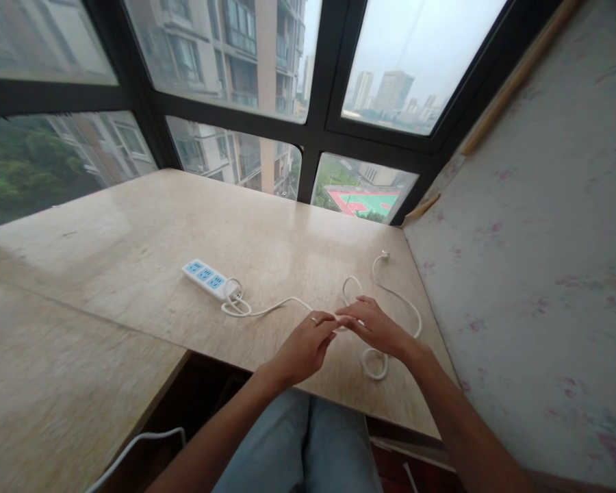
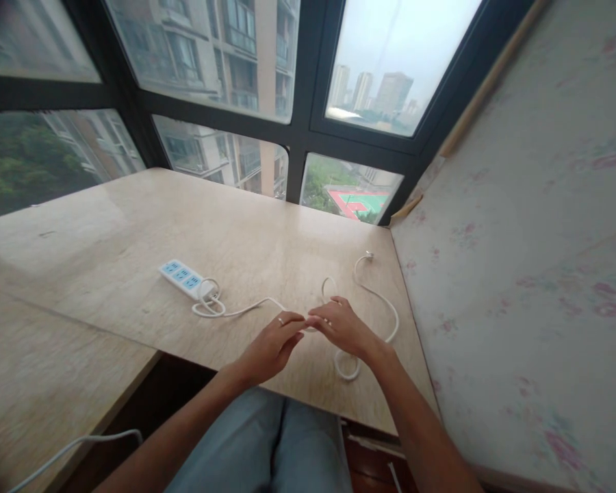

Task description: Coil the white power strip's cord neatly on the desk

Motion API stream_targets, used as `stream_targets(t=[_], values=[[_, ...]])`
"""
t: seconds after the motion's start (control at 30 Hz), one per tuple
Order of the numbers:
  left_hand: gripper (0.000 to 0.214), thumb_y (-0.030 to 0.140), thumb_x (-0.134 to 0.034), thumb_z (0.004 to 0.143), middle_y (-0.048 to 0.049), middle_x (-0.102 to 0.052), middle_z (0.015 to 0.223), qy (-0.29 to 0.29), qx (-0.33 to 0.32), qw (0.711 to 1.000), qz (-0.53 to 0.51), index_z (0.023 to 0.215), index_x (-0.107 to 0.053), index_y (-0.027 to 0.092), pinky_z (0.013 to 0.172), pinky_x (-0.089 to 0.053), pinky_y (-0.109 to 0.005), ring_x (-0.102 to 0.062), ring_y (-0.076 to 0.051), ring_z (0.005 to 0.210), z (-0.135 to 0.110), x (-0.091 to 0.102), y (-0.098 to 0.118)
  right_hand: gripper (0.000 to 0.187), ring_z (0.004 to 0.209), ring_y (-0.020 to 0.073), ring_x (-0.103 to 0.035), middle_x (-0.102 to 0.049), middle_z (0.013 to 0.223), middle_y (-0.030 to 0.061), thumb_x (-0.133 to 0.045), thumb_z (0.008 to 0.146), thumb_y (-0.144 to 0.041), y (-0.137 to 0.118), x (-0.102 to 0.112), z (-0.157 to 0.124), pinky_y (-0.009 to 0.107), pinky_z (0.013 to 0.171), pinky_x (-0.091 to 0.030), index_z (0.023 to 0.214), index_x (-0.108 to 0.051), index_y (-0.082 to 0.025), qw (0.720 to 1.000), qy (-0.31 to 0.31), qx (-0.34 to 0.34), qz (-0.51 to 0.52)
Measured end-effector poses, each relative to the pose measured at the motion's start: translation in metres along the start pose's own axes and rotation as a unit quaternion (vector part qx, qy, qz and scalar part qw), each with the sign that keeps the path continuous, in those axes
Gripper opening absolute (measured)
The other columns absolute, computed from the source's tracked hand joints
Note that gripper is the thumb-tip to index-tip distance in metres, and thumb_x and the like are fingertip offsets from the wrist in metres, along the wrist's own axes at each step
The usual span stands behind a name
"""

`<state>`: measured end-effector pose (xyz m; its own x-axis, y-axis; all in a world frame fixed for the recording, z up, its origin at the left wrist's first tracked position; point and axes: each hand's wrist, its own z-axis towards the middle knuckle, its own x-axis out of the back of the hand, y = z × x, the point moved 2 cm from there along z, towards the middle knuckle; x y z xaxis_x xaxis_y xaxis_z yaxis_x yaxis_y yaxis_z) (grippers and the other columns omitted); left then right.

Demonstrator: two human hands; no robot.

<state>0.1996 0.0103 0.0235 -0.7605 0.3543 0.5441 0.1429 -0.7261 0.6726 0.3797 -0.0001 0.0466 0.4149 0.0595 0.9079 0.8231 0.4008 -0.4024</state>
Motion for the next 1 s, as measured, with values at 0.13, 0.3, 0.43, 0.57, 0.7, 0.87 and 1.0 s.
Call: stream_targets(t=[0.13, 0.3, 0.43, 0.57, 0.7, 0.87, 1.0], values=[[0.036, 0.011, -0.044, 0.091, -0.0109, -0.060, 0.120, 0.115, -0.013, 0.988, 0.100, 0.124, -0.054, 0.021, 0.098, -0.047, -0.039, -0.054, -0.021, 0.117, -0.030, 0.050, -0.017, 0.043, 0.077, 0.0173, -0.063, -0.068, 0.073, 0.0020, -0.054, 0.085, -0.061, 0.025, 0.001, -0.017, 0.047, 0.100, -0.028, 0.084, -0.072, -0.022, 0.999, -0.044, -0.008, -0.026], [0.053, 0.008, -0.042, 0.079, -0.0175, -0.055, 0.132, 0.142, 0.138, 0.930, 0.311, 0.131, -0.049, 0.012, 0.108, -0.036, -0.049, -0.044, -0.029, 0.131, -0.060, 0.117, -0.082, 0.051, 0.070, 0.0174, -0.061, -0.067, 0.067, 0.0042, -0.045, 0.092, -0.058, 0.056, 0.013, -0.030, 0.035, 0.082, -0.038, 0.069, -0.071, -0.021, 0.999, 0.022, -0.029, -0.039], [0.063, 0.006, -0.042, 0.072, -0.0157, -0.048, 0.143, -0.042, 0.219, 0.893, 0.390, 0.134, -0.050, 0.014, 0.109, -0.022, -0.062, -0.029, -0.034, 0.141, -0.068, 0.122, -0.118, 0.044, 0.074, 0.0194, -0.064, -0.072, 0.079, 0.0067, -0.045, 0.092, -0.054, 0.077, 0.023, -0.038, 0.030, 0.071, -0.044, 0.081, -0.071, -0.020, 0.986, 0.131, -0.103, 0.030], [0.044, 0.020, -0.044, 0.086, -0.0148, -0.049, 0.143, -0.047, 0.224, 0.873, 0.432, 0.128, -0.057, 0.021, 0.107, -0.023, -0.060, -0.037, -0.032, 0.136, -0.062, 0.111, -0.121, 0.040, 0.059, 0.0178, -0.059, -0.065, 0.063, 0.0030, -0.048, 0.087, -0.051, 0.101, 0.028, -0.051, 0.028, 0.060, -0.042, 0.080, -0.069, -0.018, 0.948, 0.230, -0.214, 0.053], [0.035, 0.027, -0.044, 0.092, -0.0175, -0.057, 0.132, 0.013, 0.212, 0.869, 0.447, 0.119, -0.066, 0.023, 0.103, -0.030, -0.053, -0.050, -0.030, 0.125, -0.056, 0.112, -0.122, 0.038, 0.051, 0.0151, -0.054, -0.059, 0.054, 0.0001, -0.054, 0.078, -0.052, 0.139, 0.028, -0.068, 0.027, 0.053, -0.040, 0.079, -0.069, -0.016, 0.877, 0.337, -0.317, 0.128], [0.036, 0.023, -0.045, 0.092, -0.0177, -0.058, 0.131, 0.023, 0.191, 0.868, 0.458, 0.120, -0.067, 0.024, 0.103, -0.031, -0.052, -0.053, -0.030, 0.122, -0.060, 0.113, -0.124, 0.036, 0.043, 0.0119, -0.052, -0.049, 0.046, -0.0056, -0.066, 0.065, -0.051, 0.182, 0.017, -0.086, 0.023, 0.045, -0.041, 0.072, -0.063, -0.015, 0.726, 0.476, -0.398, 0.296], [0.036, 0.024, -0.047, 0.091, -0.0173, -0.057, 0.133, 0.041, 0.190, 0.861, 0.470, 0.122, -0.066, 0.024, 0.106, -0.029, -0.051, -0.051, -0.029, 0.124, -0.062, 0.111, -0.121, 0.032, 0.036, 0.0082, -0.044, -0.043, 0.044, -0.0099, -0.061, 0.070, -0.050, 0.197, 0.006, -0.089, 0.023, 0.042, -0.045, 0.071, -0.055, -0.018, 0.677, 0.519, -0.407, 0.328]])
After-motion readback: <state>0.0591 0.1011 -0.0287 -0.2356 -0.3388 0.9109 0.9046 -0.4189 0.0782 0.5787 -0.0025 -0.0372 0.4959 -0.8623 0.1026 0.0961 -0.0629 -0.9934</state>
